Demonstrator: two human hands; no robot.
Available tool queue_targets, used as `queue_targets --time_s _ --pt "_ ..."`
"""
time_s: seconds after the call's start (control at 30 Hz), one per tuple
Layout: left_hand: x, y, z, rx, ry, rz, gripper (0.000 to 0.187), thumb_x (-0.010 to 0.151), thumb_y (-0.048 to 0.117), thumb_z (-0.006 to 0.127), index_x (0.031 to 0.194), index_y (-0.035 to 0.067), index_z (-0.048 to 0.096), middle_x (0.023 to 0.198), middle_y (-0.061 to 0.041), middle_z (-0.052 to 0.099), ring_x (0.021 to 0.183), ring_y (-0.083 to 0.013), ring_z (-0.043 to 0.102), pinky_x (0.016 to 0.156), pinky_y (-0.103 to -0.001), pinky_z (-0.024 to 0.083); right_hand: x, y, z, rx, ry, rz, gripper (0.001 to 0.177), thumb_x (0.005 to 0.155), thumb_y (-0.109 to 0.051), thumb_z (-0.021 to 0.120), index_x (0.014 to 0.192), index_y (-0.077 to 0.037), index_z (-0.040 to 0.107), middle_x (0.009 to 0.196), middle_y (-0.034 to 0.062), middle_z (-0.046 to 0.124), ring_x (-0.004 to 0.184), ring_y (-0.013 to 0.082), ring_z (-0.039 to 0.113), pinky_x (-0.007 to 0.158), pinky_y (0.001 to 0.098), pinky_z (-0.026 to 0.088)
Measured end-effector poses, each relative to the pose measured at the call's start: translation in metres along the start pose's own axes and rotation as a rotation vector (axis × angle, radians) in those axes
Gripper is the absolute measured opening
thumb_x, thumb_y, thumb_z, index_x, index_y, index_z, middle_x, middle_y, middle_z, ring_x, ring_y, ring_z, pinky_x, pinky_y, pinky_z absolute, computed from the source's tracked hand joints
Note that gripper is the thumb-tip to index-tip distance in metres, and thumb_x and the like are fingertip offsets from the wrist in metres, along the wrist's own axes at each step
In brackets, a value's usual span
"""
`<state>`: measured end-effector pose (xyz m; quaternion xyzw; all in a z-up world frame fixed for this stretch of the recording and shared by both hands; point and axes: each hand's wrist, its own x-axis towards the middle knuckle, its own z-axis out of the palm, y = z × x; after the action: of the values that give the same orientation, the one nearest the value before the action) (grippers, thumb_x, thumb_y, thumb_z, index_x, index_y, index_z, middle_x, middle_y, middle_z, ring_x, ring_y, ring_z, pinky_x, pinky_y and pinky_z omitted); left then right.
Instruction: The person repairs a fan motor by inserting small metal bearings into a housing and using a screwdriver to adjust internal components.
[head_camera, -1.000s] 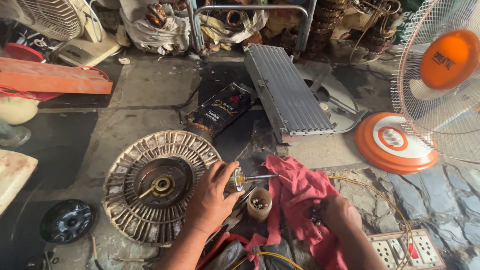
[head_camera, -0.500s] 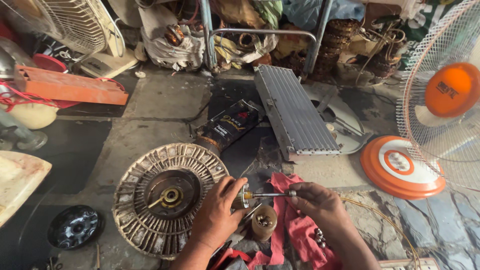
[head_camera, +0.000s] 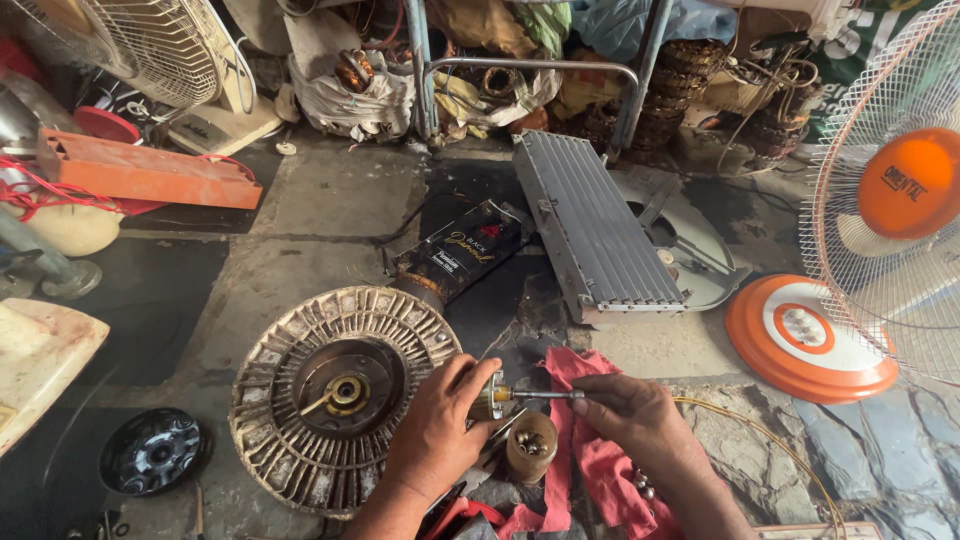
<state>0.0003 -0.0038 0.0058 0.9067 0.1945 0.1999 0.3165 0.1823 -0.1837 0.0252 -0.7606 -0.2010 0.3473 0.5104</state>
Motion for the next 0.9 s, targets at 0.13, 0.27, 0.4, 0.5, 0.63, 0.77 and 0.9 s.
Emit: queue_targets --time_s 0.13,0.27,0.4,0.5,0.63,0.77,0.9 --pt "0.001 0.000 -0.001 -0.014 0.012 -0.001 0.071 0.073 0.015 0.087 0.136 0.018 0.055 0.125 -0.005 0.056 0.115 -0.0293 0.060 0.094 -0.040 0.052 0.000 0.004 -0.003 -0.072 -0.002 -0.053 0.036 0.085 -0.017 0.076 0.116 0.002 0.078 0.090 0.0113 0.084 0.078 0.0129 0.074 0.077 0.0302 0.061" --pt "0.000 -0.001 0.000 -0.019 0.023 0.017 0.070 0.072 0.014 0.087 0.135 0.017 0.056 0.125 -0.006 0.057 0.115 -0.0301 0.060 0.095 -0.041 0.052 0.003 0.009 -0.003 -0.122 0.016 -0.079 0.038 0.085 -0.024 0.077 0.114 0.001 0.079 0.087 0.0089 0.084 0.082 0.0116 0.074 0.080 0.0293 0.059" --pt "0.001 -0.001 0.000 -0.037 0.030 0.027 0.072 0.071 0.011 0.086 0.136 0.016 0.056 0.126 -0.008 0.055 0.115 -0.0311 0.059 0.095 -0.041 0.052 0.004 0.009 -0.002 -0.082 0.004 -0.092 0.038 0.086 -0.023 0.077 0.116 0.000 0.079 0.090 0.0089 0.085 0.084 0.0121 0.073 0.080 0.0302 0.059" --pt "0.001 -0.001 -0.001 -0.025 0.016 0.035 0.071 0.072 0.011 0.085 0.136 0.017 0.056 0.123 -0.006 0.057 0.114 -0.0302 0.060 0.095 -0.041 0.052 0.004 0.007 0.001 -0.147 -0.023 -0.009 0.039 0.086 -0.024 0.075 0.120 -0.004 0.077 0.092 0.0071 0.086 0.082 0.0142 0.076 0.079 0.0292 0.061" --pt "0.001 0.000 -0.001 -0.014 -0.003 0.008 0.071 0.072 0.011 0.085 0.136 0.018 0.054 0.124 -0.006 0.056 0.114 -0.0305 0.060 0.094 -0.042 0.052 0.009 0.014 0.012 -0.057 -0.047 -0.073 0.038 0.083 -0.019 0.078 0.118 -0.004 0.075 0.100 0.0044 0.084 0.084 0.0103 0.075 0.074 0.0280 0.062" --pt "0.001 0.000 0.000 -0.027 -0.006 -0.001 0.072 0.072 0.012 0.086 0.136 0.018 0.054 0.125 -0.006 0.056 0.115 -0.0304 0.060 0.094 -0.041 0.052 0.012 0.020 0.017 -0.095 -0.022 -0.070 0.035 0.086 -0.018 0.078 0.118 -0.004 0.077 0.098 0.0088 0.085 0.079 0.0111 0.071 0.069 0.0268 0.057" --pt "0.001 -0.002 0.001 -0.019 0.003 0.013 0.071 0.072 0.012 0.086 0.135 0.018 0.055 0.125 -0.006 0.055 0.115 -0.0311 0.059 0.094 -0.042 0.052 0.012 0.020 0.017 -0.058 -0.023 -0.069 0.036 0.086 -0.018 0.077 0.119 -0.003 0.075 0.097 0.0076 0.084 0.080 0.0105 0.072 0.070 0.0268 0.058"
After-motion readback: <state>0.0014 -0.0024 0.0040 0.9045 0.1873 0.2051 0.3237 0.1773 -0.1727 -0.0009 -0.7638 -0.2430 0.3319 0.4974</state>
